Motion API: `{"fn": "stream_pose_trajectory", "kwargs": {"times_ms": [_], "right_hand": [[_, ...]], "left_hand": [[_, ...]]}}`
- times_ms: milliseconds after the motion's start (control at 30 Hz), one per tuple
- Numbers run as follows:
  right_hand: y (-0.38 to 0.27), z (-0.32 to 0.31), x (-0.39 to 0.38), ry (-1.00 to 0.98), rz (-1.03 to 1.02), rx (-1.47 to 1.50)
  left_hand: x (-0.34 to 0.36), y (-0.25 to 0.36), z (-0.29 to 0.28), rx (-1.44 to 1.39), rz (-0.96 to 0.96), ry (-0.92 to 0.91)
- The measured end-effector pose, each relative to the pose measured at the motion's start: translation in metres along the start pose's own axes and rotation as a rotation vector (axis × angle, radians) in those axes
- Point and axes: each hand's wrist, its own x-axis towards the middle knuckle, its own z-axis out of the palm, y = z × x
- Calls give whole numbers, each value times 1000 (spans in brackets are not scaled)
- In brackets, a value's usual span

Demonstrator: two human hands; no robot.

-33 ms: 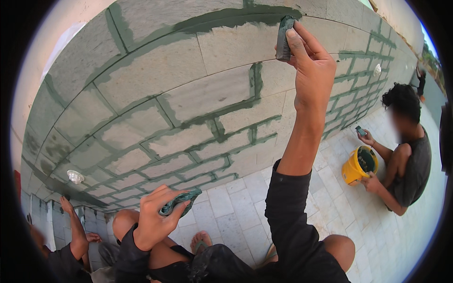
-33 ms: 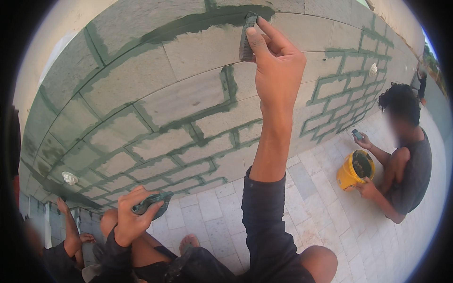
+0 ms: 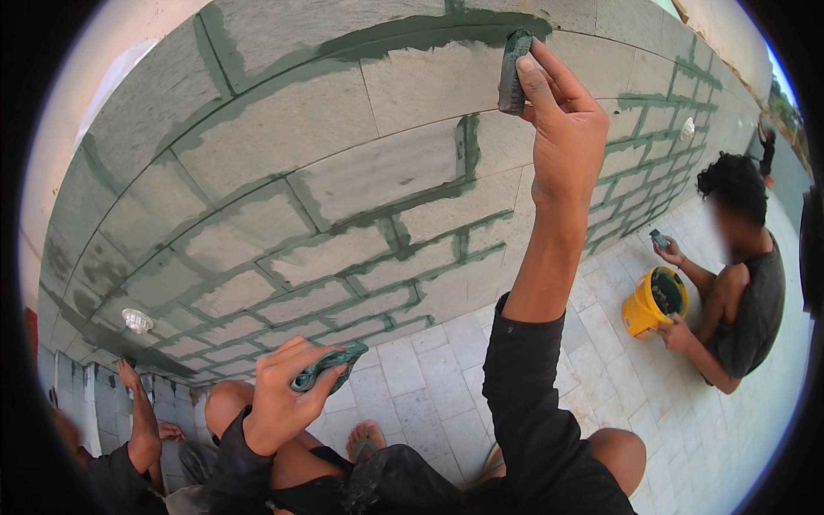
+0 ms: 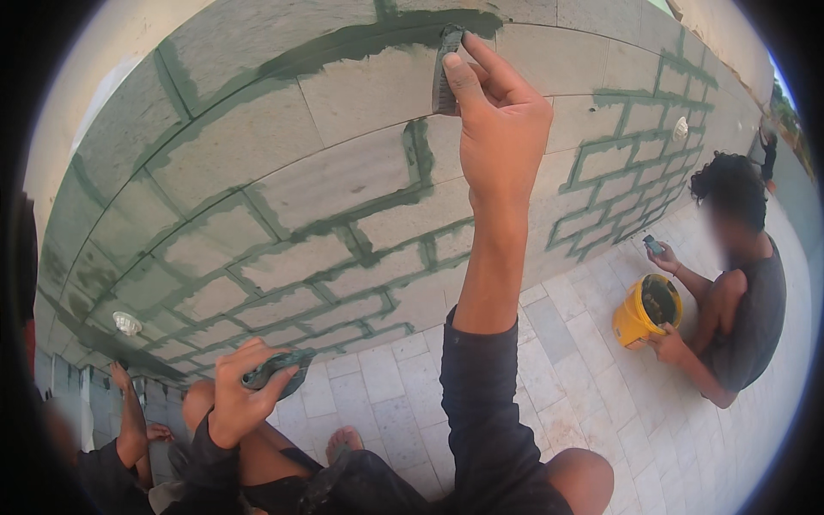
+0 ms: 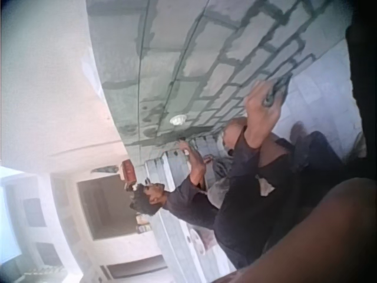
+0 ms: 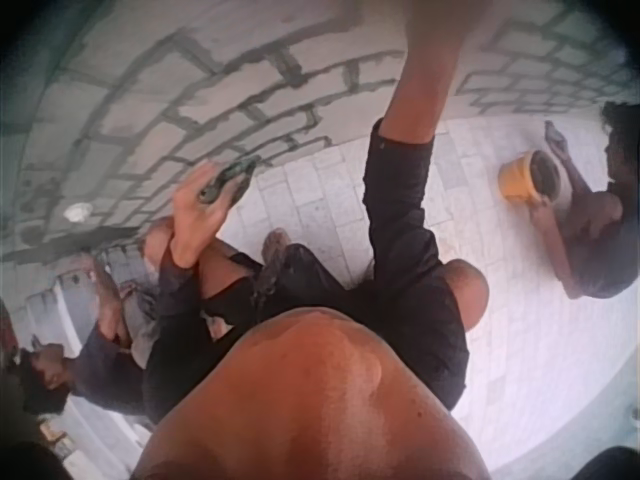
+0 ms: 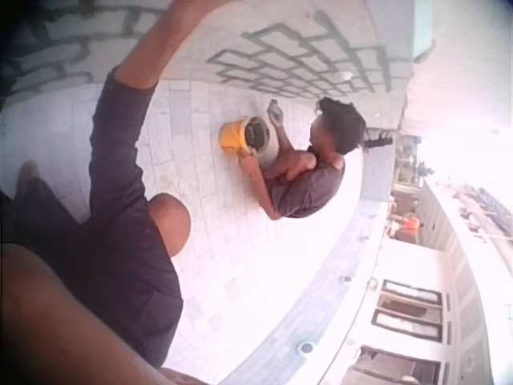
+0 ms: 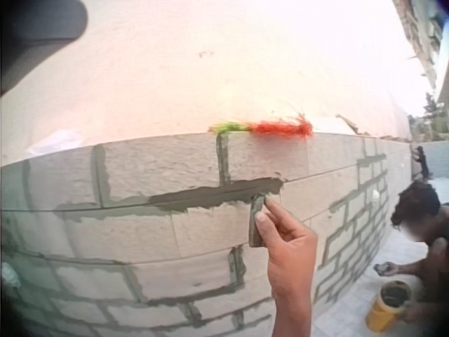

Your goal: The person applies green grout into the joints of a stone block wall using a small spreader and their fingers.

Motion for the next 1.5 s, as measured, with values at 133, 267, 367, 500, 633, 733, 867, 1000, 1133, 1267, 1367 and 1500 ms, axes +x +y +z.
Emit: {"fn": "stream_pose_trajectory", "kwargs": {"times_ms": [133, 267, 367, 500, 633, 733, 867, 1000, 1133, 1267, 1367, 1500], "right_hand": [[11, 7, -7, 52, -89, -84], [18, 6, -2, 147, -229, -239], [25, 6, 3, 129, -344, -313], [32, 9, 11, 139, -466, -402], [36, 17, 20, 158, -539, -448], [36, 22, 19, 161, -547, -486], [24, 19, 9, 104, -463, -637], [1, 12, 13, 127, -355, -557], [-16, 24, 40, 188, -320, -523], [-27, 34, 36, 116, -259, -561], [-32, 48, 18, 27, -193, -591], [-32, 78, -13, -137, -195, -398]], "left_hand": [[0, 1, 0, -4, -46, 5], [-1, -1, -1, -14, -33, -8], [1, -4, 0, -19, -9, -9], [0, -2, 2, -19, -51, 0], [1, 0, 2, -14, -55, -7], [3, 0, 3, -12, -58, -9], [5, -1, 6, -5, -48, -11], [6, 1, 7, 1, -37, -14], [3, 3, 6, -11, -35, -30], [-3, 3, 7, -8, -47, -21], [-6, 1, 5, 8, -73, -30], [-4, -4, 0, 23, -82, -24]]}}
